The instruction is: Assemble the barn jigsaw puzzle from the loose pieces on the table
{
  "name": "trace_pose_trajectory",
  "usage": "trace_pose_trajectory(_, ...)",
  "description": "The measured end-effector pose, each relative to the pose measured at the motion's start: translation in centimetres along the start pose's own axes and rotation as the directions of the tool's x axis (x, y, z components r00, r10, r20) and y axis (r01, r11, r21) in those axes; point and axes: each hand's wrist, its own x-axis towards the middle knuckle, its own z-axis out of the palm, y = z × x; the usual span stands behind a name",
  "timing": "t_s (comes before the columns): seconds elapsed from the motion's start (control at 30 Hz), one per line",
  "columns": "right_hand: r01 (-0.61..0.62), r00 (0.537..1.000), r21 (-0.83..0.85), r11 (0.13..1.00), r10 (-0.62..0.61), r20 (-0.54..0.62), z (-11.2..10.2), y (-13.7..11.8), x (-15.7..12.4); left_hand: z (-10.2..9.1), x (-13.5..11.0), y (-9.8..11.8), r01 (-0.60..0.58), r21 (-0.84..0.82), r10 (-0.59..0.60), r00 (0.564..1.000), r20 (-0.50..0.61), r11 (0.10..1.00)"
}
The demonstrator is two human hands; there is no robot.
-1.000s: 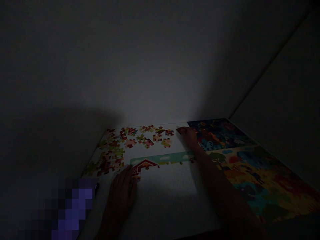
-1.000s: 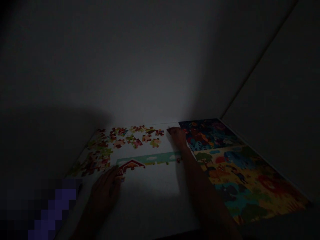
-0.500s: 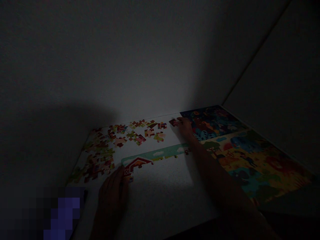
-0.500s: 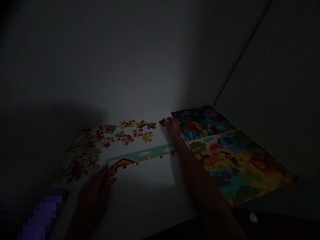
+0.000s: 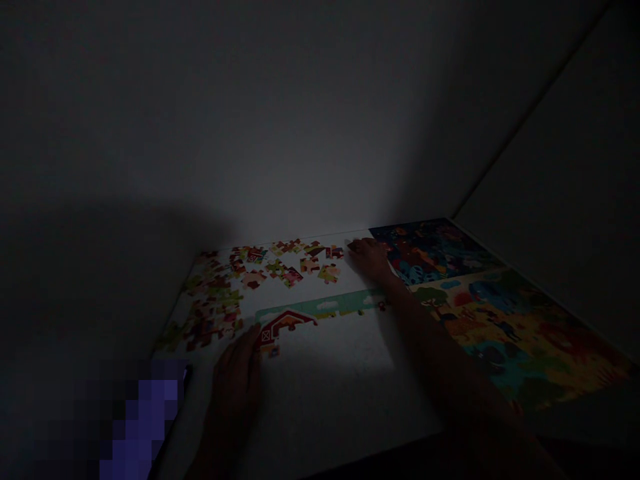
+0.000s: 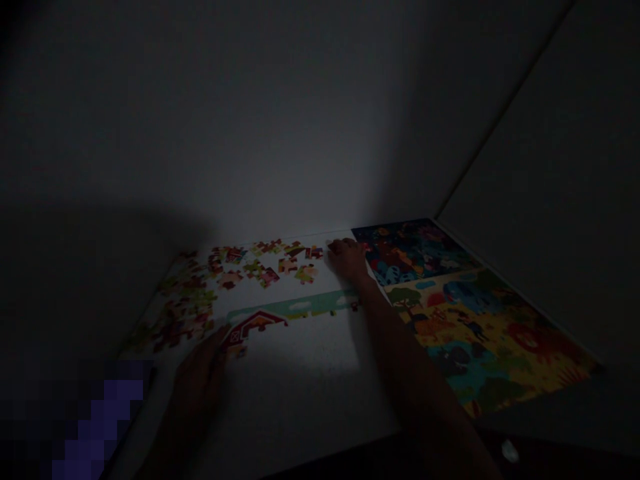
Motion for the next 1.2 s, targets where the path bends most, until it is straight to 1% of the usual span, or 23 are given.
trace_pose_trajectory(0.1,-0.003,1.000,0.037,0.999,0.003,0.003,0.5,-1.1,-0.3,-0.1,-0.1,0.3,0.004,-0.013,-0.004,1.000,-0.005,1.000)
trace_pose_trajectory(0.17,0.043,0.998,0.040,0.998,-0.045,0.040,0.9,-1.9,-0.6,-0.2,-0.2,0.4,-0.003,-0.026,0.003,1.000,-0.004,1.000)
trace_pose_trajectory(0.27,0.084,0.993,-0.002,0.996,-0.084,0.083,1.1,-2.9,-1.0,-0.3,-0.1,0.4,0.003,-0.031,-0.003,1.000,0.007,1.000)
trace_pose_trajectory(0.37,0.076,0.993,-0.031,0.997,-0.072,0.098,1.1,-3.1,-1.2,-0.3,-0.2,0.3,0.000,-0.029,0.001,0.999,0.036,1.000)
trace_pose_trajectory(0.53,0.017,0.999,0.008,1.000,-0.017,0.042,1.5,-2.5,-1.0,-0.2,-0.4,0.3,0.010,-0.026,-0.009,1.000,0.017,1.000)
trace_pose_trajectory(0.67,-0.013,1.000,0.047,0.999,0.012,0.022,1.7,-2.2,-0.7,-0.1,-0.6,-0.3,-0.014,-0.023,0.015,0.998,0.060,1.000)
trace_pose_trajectory(0.8,-0.015,1.000,0.078,0.997,0.014,0.015,1.4,-2.2,-0.7,-0.1,-0.6,-0.6,-0.023,-0.010,0.024,0.997,0.069,1.000)
trace_pose_trajectory(0.9,-0.020,1.000,0.099,0.995,0.021,-0.007,1.2,-2.3,-0.8,0.0,-0.6,-0.4,-0.046,-0.004,0.047,0.998,0.053,0.999)
trace_pose_trajectory(1.07,-0.031,0.996,0.141,0.990,0.043,-0.081,1.0,-2.2,-1.0,-0.1,-0.5,0.3,-0.062,0.035,0.061,0.998,0.018,0.997)
trace_pose_trajectory(1.2,-0.064,0.995,0.199,0.978,0.077,-0.060,0.5,-2.3,-0.9,-0.1,-0.5,0.4,-0.082,0.041,0.082,0.997,-0.008,0.996)
